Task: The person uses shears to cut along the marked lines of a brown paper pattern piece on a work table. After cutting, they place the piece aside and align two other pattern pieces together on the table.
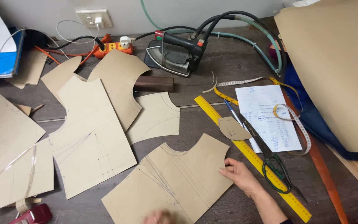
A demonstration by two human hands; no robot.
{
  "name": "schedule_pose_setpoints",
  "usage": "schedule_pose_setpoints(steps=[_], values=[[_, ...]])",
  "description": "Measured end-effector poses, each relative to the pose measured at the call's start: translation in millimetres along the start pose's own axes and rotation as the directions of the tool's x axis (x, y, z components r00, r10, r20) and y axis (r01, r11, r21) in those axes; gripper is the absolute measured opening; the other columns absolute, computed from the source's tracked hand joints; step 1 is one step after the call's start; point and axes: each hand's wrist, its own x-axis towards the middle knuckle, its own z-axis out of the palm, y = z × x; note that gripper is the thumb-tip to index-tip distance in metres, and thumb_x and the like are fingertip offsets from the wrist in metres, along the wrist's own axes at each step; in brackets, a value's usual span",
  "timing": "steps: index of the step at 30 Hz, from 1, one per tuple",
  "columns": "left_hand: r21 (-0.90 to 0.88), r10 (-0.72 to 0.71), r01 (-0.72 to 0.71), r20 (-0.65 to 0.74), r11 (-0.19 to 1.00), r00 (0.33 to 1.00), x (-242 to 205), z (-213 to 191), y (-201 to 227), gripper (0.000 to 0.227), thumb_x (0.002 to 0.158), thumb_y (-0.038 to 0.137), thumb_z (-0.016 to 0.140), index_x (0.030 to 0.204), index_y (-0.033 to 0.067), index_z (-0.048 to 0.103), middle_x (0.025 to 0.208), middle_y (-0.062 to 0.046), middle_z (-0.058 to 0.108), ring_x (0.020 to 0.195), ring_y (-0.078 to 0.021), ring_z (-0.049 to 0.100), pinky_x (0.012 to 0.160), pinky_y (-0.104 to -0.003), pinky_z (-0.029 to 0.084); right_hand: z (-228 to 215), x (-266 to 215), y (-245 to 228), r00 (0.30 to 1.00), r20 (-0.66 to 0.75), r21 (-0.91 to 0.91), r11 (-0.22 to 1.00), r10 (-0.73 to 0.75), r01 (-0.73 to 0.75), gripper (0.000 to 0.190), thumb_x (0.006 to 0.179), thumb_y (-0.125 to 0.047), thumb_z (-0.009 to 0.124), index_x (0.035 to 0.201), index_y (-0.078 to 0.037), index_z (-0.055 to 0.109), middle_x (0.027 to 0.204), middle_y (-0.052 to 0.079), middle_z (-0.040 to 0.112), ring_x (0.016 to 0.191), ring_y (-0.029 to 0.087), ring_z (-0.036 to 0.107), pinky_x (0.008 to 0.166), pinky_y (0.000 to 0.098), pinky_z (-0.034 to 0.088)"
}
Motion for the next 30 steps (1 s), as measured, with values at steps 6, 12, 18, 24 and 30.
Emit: schedule_pose_setpoints(steps=[6, 12, 18, 24, 30], values=[[0.100, -0.150, 0.163, -0.125, 0.982, 0.981, 191, -188, 87, 0.048, 0.086, 0.025, 0.059, 0.131, 0.0164, 0.045, 0.134, -0.021, 0.038, 0.109, -0.0386, 0.050, 0.077, -0.050, 0.048, 0, -2, 5, 0.996, -0.022, -0.046, 0.995, -0.085, 0.084, 0.021, 0.085, -0.011, 0.068, 0.102, 0.000, 0.066, 0.085, 0.019, 0.079, 0.077, 0.021, 0.071, 0.073, 0.0310, 0.054], [0.596, -0.240, 0.196, -0.005, 0.779, 0.971, 275, -181, 18, 0.058, 0.090, 0.018, 0.029, 0.147, 0.0075, 0.026, 0.159, -0.018, 0.013, 0.146, -0.0378, 0.008, 0.111, -0.064, 0.017, -10, 2, 18, 0.992, -0.096, -0.106, 0.992, -0.079, 0.069, 0.024, 0.084, -0.013, 0.071, 0.104, -0.001, 0.068, 0.079, 0.013, 0.073, 0.080, 0.014, 0.065, 0.078, 0.0246, 0.046], [0.842, -0.217, 0.357, -0.291, 0.404, 0.932, 295, -199, -35, 0.069, 0.083, 0.035, 0.031, 0.141, -0.0024, 0.041, 0.154, -0.022, 0.035, 0.144, -0.0487, 0.024, 0.106, -0.074, 0.015, -17, 6, 27, 0.990, -0.101, 0.087, 0.991, -0.094, 0.103, 0.024, 0.083, -0.004, 0.070, 0.105, 0.005, 0.071, 0.085, 0.019, 0.079, 0.082, 0.018, 0.068, 0.081, 0.0303, 0.052], [0.950, -0.075, 0.262, -0.253, 0.171, 0.965, 303, -225, -62, 0.054, 0.086, 0.027, 0.036, 0.126, -0.0016, 0.057, 0.132, -0.021, 0.056, 0.129, -0.0349, 0.048, 0.111, -0.063, 0.026, -20, 7, 30, 0.987, -0.103, 0.136, 0.981, -0.124, 0.138, 0.024, 0.083, -0.004, 0.068, 0.104, 0.006, 0.072, 0.089, 0.020, 0.079, 0.082, 0.022, 0.070, 0.077, 0.0336, 0.054], [0.546, -0.323, 0.467, -0.342, 0.696, 0.882, 330, -302, -47, 0.017, 0.086, 0.016, 0.045, 0.085, 0.0140, 0.062, 0.080, -0.006, 0.065, 0.084, -0.0312, 0.066, 0.100, -0.071, 0.026, -23, 6, 35, 0.976, -0.117, 0.183, 0.962, -0.181, 0.201, 0.019, 0.082, -0.003, 0.069, 0.098, 0.006, 0.072, 0.090, 0.020, 0.079, 0.081, 0.022, 0.070, 0.076, 0.0329, 0.053]])
